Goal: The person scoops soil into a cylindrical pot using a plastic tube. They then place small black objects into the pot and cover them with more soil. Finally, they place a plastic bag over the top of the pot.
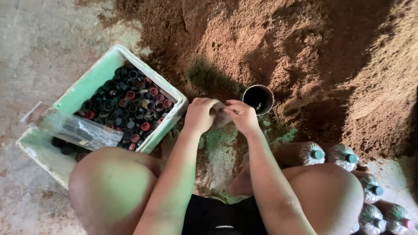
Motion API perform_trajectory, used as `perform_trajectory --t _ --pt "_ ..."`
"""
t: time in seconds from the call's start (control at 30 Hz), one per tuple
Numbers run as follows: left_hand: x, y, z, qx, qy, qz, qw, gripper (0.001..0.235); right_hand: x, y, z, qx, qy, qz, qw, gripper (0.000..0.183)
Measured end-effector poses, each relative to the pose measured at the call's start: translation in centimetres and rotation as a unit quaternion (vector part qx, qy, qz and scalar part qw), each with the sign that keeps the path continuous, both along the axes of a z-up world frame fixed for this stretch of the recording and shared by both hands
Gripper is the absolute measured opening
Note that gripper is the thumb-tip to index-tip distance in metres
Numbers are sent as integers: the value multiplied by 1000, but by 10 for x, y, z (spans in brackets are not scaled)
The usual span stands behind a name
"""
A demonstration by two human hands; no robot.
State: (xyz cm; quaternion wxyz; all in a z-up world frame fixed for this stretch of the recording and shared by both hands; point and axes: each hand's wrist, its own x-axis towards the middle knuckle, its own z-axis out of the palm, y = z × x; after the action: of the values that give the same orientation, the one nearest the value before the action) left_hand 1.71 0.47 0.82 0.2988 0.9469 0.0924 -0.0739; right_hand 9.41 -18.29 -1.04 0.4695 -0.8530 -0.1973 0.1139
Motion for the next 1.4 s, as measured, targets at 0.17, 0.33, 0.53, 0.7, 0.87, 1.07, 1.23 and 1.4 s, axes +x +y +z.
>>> perform_trajectory --t 0.17,0.33,0.53,0.7,0.87,1.07,1.23,1.4 --pt "-10 -2 -19 -8 -95 32 995 19 -17 -9 31 8 46 -10 999 35" --pt "-17 -8 -32 -29 -135 29 990 12 -37 -14 44 -142 114 80 980 110" --pt "-29 -20 -30 38 -188 11 981 6 -41 -10 4 -170 94 78 978 101" --pt "-43 -22 78 -4 38 -40 998 58 -39 -7 -1 -198 98 82 972 73" --pt "-26 -10 -28 108 -60 -6 992 30 -38 0 12 -225 88 100 965 73" --pt "-31 -7 -17 60 -129 -7 990 13 -35 1 36 -251 83 123 957 99" --pt "-38 -22 11 51 -184 -34 981 12 -36 8 19 -247 34 168 954 108" --pt "-33 -16 33 30 20 -42 998 26 -29 19 2 -267 6 183 946 96"
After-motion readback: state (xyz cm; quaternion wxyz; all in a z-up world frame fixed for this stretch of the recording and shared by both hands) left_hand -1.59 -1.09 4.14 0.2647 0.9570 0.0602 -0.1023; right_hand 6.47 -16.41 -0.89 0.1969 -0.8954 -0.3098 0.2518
